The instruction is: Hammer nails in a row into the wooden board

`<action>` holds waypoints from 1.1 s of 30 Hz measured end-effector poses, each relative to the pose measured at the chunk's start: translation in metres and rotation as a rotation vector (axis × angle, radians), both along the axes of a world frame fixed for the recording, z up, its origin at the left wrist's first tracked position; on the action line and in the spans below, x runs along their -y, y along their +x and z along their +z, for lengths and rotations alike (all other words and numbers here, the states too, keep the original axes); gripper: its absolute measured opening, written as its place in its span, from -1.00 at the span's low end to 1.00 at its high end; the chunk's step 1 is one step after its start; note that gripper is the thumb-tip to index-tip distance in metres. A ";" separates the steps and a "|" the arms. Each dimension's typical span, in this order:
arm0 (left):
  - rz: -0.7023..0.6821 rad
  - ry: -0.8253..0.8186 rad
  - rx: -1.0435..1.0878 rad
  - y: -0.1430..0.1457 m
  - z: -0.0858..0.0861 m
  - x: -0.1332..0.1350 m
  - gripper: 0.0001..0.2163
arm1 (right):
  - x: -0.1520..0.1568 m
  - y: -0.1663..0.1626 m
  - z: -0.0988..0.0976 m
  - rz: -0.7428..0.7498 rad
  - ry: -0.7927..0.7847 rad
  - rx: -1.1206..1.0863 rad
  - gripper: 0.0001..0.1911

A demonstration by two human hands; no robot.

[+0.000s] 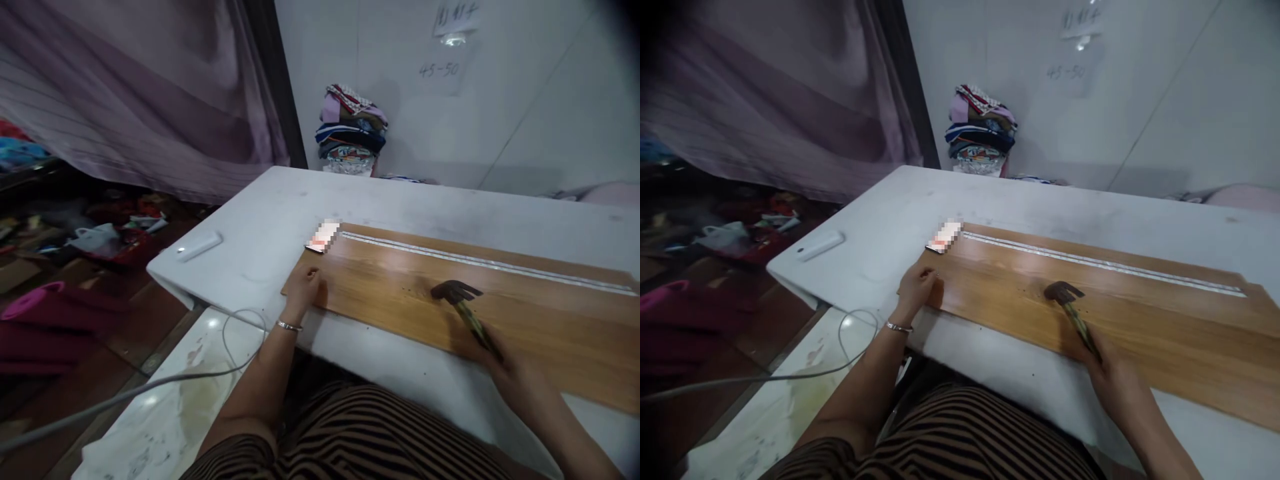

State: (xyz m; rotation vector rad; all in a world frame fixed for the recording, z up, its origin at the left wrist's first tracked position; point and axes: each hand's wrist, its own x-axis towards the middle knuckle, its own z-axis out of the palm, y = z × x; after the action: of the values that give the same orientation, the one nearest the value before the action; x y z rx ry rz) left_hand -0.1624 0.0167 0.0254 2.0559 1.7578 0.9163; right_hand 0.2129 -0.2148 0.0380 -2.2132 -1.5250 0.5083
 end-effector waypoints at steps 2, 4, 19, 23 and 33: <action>0.111 -0.022 -0.013 -0.019 0.002 -0.009 -0.88 | 0.000 0.002 0.002 -0.030 -0.006 -0.002 -0.44; 0.160 -0.041 -0.029 -0.030 0.002 -0.014 -0.87 | -0.001 0.005 0.000 -0.052 0.005 -0.006 -0.47; -0.180 -0.068 -0.246 -0.026 -0.004 -0.013 -0.88 | 0.000 0.012 0.000 -0.056 -0.025 -0.049 -0.53; -0.196 -0.071 -0.331 -0.022 -0.002 -0.016 -0.85 | 0.000 0.005 0.002 -0.071 0.009 -0.078 -0.56; -0.316 -0.130 -0.655 -0.015 0.016 -0.022 -0.79 | 0.002 0.003 -0.002 -0.072 0.031 -0.003 -0.34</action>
State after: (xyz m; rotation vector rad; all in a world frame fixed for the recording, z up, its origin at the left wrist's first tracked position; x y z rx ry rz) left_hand -0.1773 0.0390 0.0413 2.6210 1.6132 0.0226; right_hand 0.2160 -0.2165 0.0364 -2.2340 -1.4358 0.4619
